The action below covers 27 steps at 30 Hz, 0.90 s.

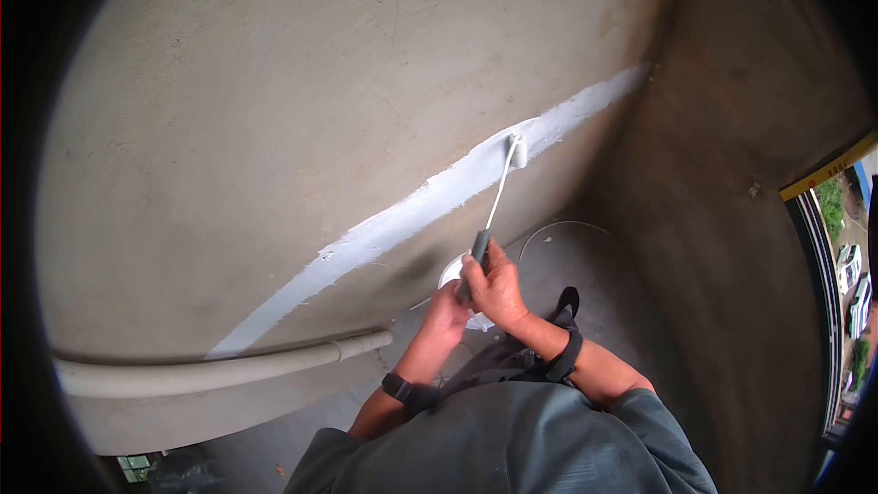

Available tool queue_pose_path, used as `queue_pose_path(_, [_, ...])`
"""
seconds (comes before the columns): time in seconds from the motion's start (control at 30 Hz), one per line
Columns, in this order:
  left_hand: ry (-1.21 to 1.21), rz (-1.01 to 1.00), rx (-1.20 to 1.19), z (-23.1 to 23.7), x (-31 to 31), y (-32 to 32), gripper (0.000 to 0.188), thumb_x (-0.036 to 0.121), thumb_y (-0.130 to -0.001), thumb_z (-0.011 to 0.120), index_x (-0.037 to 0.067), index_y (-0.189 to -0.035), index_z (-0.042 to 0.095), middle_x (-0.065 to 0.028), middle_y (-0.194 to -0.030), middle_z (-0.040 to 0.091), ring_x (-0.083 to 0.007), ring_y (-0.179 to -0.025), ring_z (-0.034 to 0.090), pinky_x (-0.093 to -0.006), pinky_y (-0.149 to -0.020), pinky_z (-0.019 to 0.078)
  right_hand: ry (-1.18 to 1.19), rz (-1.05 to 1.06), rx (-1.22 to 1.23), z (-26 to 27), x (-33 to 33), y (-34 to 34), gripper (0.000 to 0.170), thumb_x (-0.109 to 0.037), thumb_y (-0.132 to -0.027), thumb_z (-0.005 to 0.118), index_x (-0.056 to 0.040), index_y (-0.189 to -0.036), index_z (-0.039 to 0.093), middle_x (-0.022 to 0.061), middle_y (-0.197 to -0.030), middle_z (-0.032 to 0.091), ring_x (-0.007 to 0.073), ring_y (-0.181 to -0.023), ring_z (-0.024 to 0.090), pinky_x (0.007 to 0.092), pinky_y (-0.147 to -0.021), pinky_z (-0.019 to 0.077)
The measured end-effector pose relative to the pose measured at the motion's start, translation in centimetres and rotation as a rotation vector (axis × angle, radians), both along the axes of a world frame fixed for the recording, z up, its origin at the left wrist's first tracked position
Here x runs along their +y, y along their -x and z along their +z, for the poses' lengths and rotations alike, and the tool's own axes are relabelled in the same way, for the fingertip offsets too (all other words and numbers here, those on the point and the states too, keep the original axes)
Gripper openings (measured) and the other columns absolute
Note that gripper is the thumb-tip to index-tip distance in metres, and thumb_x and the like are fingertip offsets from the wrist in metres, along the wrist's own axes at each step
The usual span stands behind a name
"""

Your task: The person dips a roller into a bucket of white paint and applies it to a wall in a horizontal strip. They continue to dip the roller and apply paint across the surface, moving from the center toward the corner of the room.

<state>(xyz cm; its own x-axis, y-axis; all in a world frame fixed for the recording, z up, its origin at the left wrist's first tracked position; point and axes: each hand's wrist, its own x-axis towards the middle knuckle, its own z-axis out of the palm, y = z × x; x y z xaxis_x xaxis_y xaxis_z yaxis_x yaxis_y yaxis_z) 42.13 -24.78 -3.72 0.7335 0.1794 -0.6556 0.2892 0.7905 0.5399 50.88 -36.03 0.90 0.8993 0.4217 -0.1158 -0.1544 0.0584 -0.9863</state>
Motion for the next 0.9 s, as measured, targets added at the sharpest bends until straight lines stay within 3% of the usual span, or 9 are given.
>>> queue_pose_path(0.03, [-0.007,0.035,0.052,0.8,-0.3,-0.1,0.021,0.025,-0.104,0.054,0.008,-0.110,0.065,-0.0005,-0.090,0.064,-0.0124,-0.078,0.061,-0.0328,-0.073,0.0519,0.017,0.014,-0.030,0.6,0.4,0.5,0.025,-0.013,-0.103,0.060,0.0059,-0.117,0.052,0.0040,-0.077,0.064,0.0084,-0.064,0.063,0.0253,-0.056,0.0521])
queue_pose_path(0.07, [-0.014,0.069,0.103,1.7,-0.5,-0.2,0.024,0.027,-0.105,0.054,0.007,-0.112,0.066,-0.0001,-0.089,0.064,-0.0113,-0.077,0.061,-0.0306,-0.070,0.0513,-0.012,-0.036,-0.019,1.4,0.7,1.3,0.032,-0.021,-0.099,0.064,0.0077,-0.111,0.055,0.0171,-0.068,0.066,0.0237,-0.059,0.068,0.0371,-0.055,0.0527])
queue_pose_path(0.1, [0.007,0.074,0.121,2.3,-0.6,-0.1,0.029,0.030,-0.105,0.055,0.008,-0.122,0.065,0.0011,-0.099,0.067,-0.0090,-0.083,0.065,-0.0274,-0.067,0.0517,-0.021,-0.036,-0.011,2.4,0.9,1.9,0.033,-0.021,-0.100,0.064,0.0080,-0.112,0.054,0.0165,-0.068,0.066,0.0225,-0.060,0.068,0.0366,-0.055,0.0526])
queue_pose_path(0.2, [0.103,0.037,-0.051,-0.4,1.0,2.0,0.030,0.032,-0.105,0.057,0.007,-0.120,0.065,-0.0001,-0.101,0.067,-0.0087,-0.088,0.066,-0.0276,-0.072,0.0536,-0.007,-0.010,-0.013,2.8,1.2,3.2,0.033,-0.018,-0.101,0.063,0.0095,-0.117,0.052,0.0132,-0.073,0.066,0.0160,-0.064,0.065,0.0326,-0.057,0.0522])
queue_pose_path(0.27, [0.037,0.075,0.032,2.7,-0.1,1.4,0.026,0.030,-0.104,0.056,0.008,-0.114,0.065,-0.0004,-0.096,0.066,-0.0097,-0.087,0.064,-0.0290,-0.073,0.0524,0.008,0.044,0.018,3.8,1.1,3.5,0.035,-0.013,-0.102,0.063,0.0113,-0.123,0.050,0.0091,-0.081,0.065,0.0103,-0.069,0.063,0.0284,-0.059,0.0522])
queue_pose_path(0.4, [-0.035,0.097,0.123,1.9,0.0,1.8,0.017,0.024,-0.102,0.056,0.009,-0.098,0.064,-0.0016,-0.085,0.062,-0.0124,-0.082,0.060,-0.0322,-0.076,0.0503,-0.096,-0.067,0.026,1.1,1.8,3.1,0.032,-0.019,-0.102,0.062,0.0068,-0.118,0.053,0.0123,-0.069,0.065,0.0156,-0.059,0.065,0.0321,-0.055,0.0518])
queue_pose_path(0.43, [0.011,0.043,0.016,1.4,0.8,2.3,0.014,0.019,-0.099,0.056,0.010,-0.089,0.060,-0.0025,-0.079,0.057,-0.0155,-0.075,0.056,-0.0354,-0.077,0.0505,-0.088,-0.035,0.195,3.4,1.0,2.5,0.030,-0.019,-0.102,0.061,0.0054,-0.118,0.054,0.0095,-0.069,0.065,0.0132,-0.055,0.064,0.0308,-0.051,0.0514])
queue_pose_path(0.67, [-0.004,0.051,0.003,-0.1,1.8,3.6,0.015,0.017,-0.098,0.058,0.008,-0.086,0.057,-0.0032,-0.074,0.052,-0.0212,-0.070,0.055,-0.0425,-0.078,0.0514,-0.024,-0.206,0.017,1.2,-0.7,-3.8,0.015,-0.016,-0.104,0.057,-0.0020,-0.108,0.053,0.0035,-0.076,0.061,0.0112,-0.057,0.064,0.0257,-0.042,0.0485])
queue_pose_path(0.9, [-0.015,0.032,0.004,0.1,1.7,3.3,0.015,0.018,-0.099,0.058,0.008,-0.087,0.058,-0.0031,-0.072,0.051,-0.0230,-0.071,0.054,-0.0445,-0.079,0.0500,-0.045,-0.202,0.098,2.0,-1.3,-6.0,0.018,-0.018,-0.104,0.056,-0.0015,-0.107,0.052,0.0044,-0.079,0.061,0.0134,-0.058,0.066,0.0265,-0.040,0.0463])
